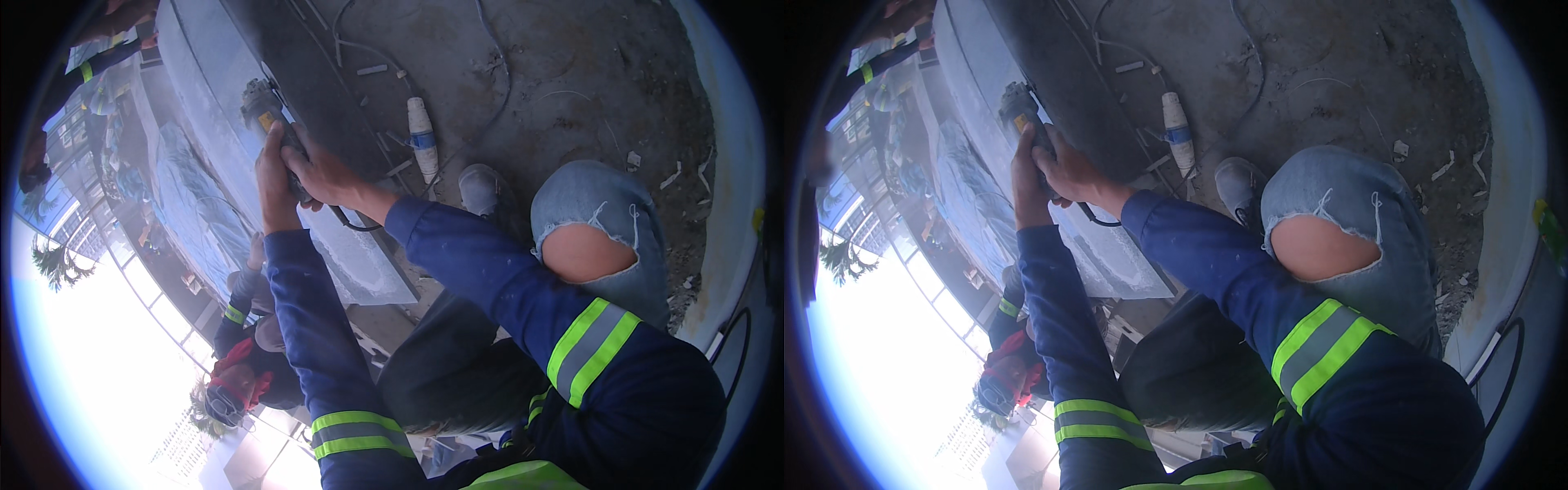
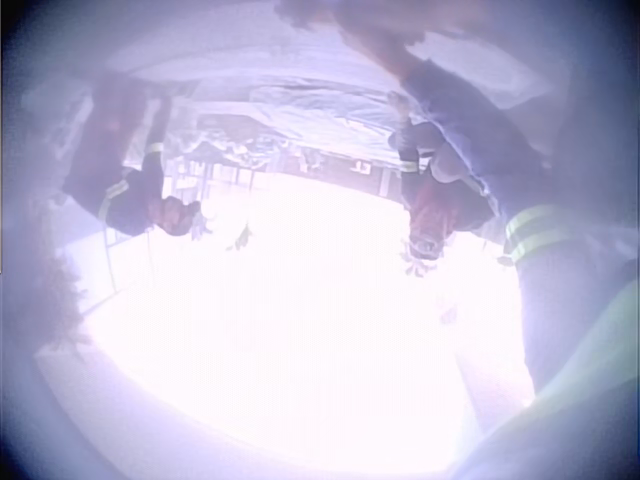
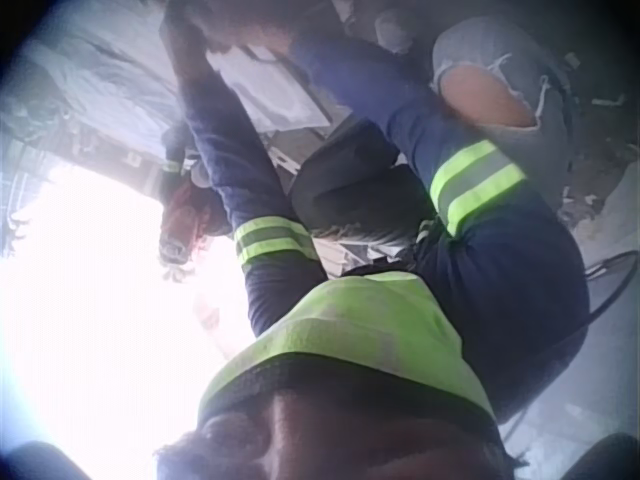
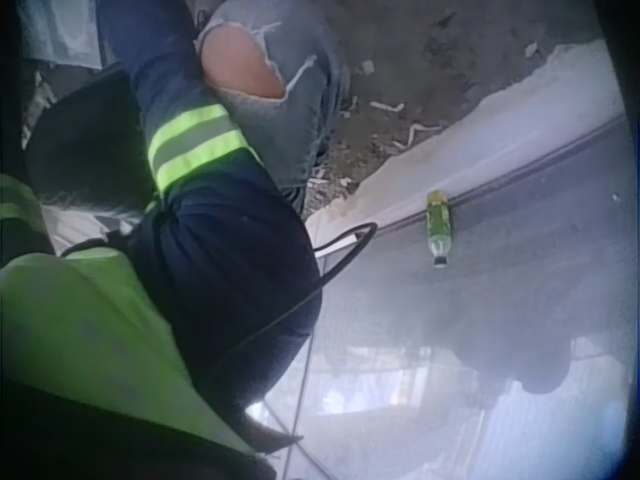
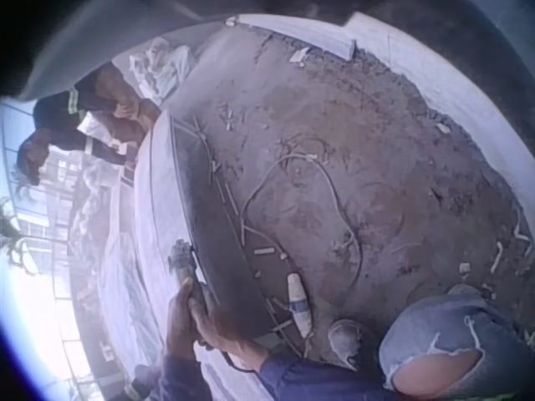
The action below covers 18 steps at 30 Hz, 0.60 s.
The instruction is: The person uses an angle grinder to cut or grind a concrete slab on the ground. Dust is generated as the tool is moved along the surface. The person remains kneeling and continues the grinding action for the duration of the clip.
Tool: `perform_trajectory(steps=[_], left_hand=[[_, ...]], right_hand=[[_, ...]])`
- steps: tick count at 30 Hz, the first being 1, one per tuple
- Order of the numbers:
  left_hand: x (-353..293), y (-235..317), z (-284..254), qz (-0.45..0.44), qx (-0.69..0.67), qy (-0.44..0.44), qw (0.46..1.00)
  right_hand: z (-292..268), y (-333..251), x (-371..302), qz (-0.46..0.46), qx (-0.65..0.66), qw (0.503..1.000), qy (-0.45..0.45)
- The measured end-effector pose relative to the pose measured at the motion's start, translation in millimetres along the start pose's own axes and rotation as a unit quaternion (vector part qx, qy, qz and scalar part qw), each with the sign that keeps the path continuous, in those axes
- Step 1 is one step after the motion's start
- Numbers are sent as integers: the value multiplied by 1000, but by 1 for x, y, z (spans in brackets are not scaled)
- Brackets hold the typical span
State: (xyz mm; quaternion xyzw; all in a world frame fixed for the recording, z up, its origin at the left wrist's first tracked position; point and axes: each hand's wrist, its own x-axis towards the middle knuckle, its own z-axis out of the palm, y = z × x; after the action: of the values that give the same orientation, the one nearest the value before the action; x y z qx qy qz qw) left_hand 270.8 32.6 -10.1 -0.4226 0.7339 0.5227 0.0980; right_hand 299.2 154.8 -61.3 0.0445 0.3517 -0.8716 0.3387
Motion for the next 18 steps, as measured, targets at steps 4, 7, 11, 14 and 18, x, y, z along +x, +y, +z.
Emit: perform_trajectory(steps=[4, 7, 11, 14, 18], left_hand=[[-5, 1, 1, -11, 4, 6, 1000], [-14, -4, 0, 0, 18, 12, 1000], [-17, -12, -5, 20, 41, 19, 999], [-13, -16, -6, 16, 36, 17, 999], [-8, -9, -5, 10, 30, 1, 999]], right_hand=[[0, -4, -6, 13, -2, 1000, 0], [-3, -8, -17, 9, -5, 1000, -7], [-3, -7, -31, -29, -39, 999, 5], [-1, -3, -31, -7, -24, 1000, 15], [-1, -2, -13, -7, -11, 1000, -5]])
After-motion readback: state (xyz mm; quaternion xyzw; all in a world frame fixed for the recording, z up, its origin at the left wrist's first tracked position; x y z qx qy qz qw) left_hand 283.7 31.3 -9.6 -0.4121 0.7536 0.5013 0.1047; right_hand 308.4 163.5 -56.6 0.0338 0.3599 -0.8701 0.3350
